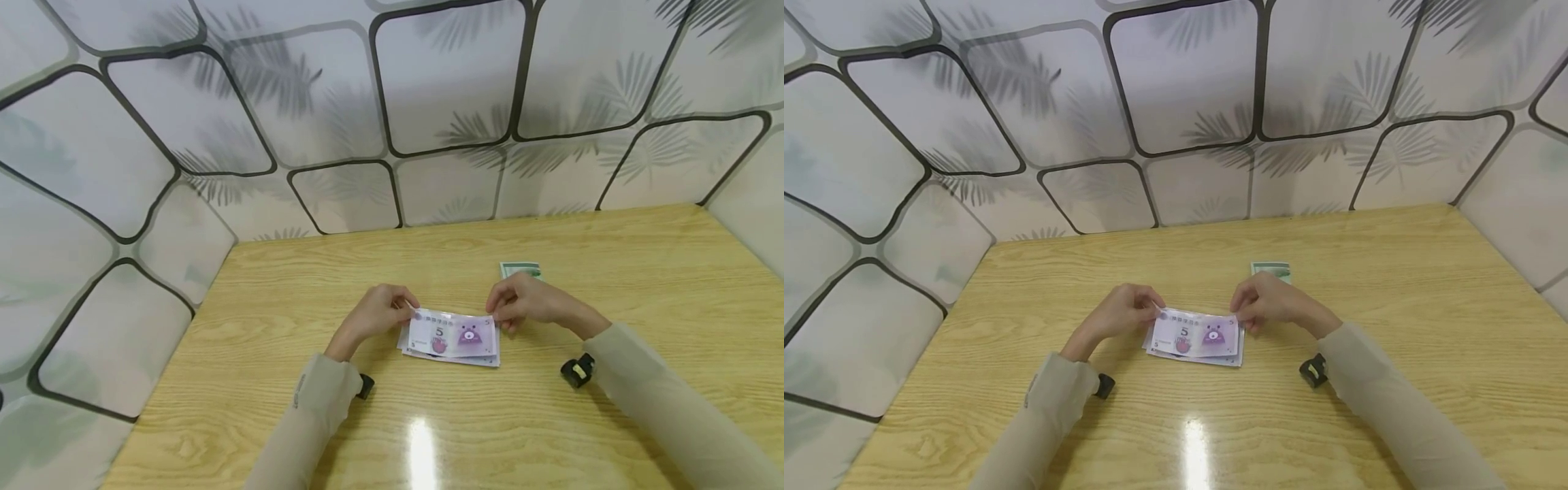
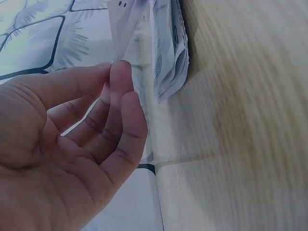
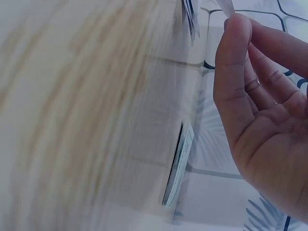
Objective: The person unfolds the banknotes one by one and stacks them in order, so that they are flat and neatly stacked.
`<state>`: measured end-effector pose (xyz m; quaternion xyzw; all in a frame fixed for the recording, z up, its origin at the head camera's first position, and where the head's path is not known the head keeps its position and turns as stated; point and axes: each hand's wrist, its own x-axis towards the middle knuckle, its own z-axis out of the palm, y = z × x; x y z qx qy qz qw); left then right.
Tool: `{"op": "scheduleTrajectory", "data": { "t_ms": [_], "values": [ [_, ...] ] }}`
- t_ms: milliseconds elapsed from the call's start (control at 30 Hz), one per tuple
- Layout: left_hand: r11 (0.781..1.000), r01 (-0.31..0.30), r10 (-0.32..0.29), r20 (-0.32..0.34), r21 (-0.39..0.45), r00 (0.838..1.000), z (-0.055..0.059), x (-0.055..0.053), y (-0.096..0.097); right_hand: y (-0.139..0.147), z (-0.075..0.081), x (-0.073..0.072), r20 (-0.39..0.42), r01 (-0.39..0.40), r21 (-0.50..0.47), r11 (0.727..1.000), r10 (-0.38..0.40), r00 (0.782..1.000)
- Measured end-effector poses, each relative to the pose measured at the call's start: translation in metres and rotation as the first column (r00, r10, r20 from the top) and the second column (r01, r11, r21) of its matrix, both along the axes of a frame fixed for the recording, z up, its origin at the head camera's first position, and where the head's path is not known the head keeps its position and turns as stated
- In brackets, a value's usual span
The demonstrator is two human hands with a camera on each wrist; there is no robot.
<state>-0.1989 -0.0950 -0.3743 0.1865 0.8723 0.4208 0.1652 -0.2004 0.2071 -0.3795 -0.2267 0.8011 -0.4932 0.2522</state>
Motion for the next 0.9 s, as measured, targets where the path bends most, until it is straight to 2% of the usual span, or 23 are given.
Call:
{"op": "scheduleTrajectory", "data": {
  "t_ms": [200, 333, 567, 900],
  "values": [
    [0.998, -0.028, 0.029, 0.025, -0.055, 0.999, 0.001, -0.002, 0.001, 0.006, 0.003, 0.000, 0.002, 0.015, 0.006, 1.000, -0.015, 1.000],
    [0.996, -0.047, 0.048, 0.021, -0.073, 0.999, 0.002, -0.005, 0.002, 0.015, 0.008, -0.001, -0.014, 0.060, 0.016, 0.998, -0.059, 0.998],
    [0.998, -0.014, 0.011, -0.053, -0.054, 0.999, 0.011, -0.011, 0.012, 0.037, 0.014, -0.006, -0.044, 0.172, 0.020, 0.985, -0.171, 0.984],
    [0.999, 0.045, -0.044, -0.067, 0.013, 0.997, 0.022, -0.021, 0.035, 0.066, 0.020, -0.008, -0.057, 0.283, 0.046, 0.958, -0.281, 0.958]
  ]
}}
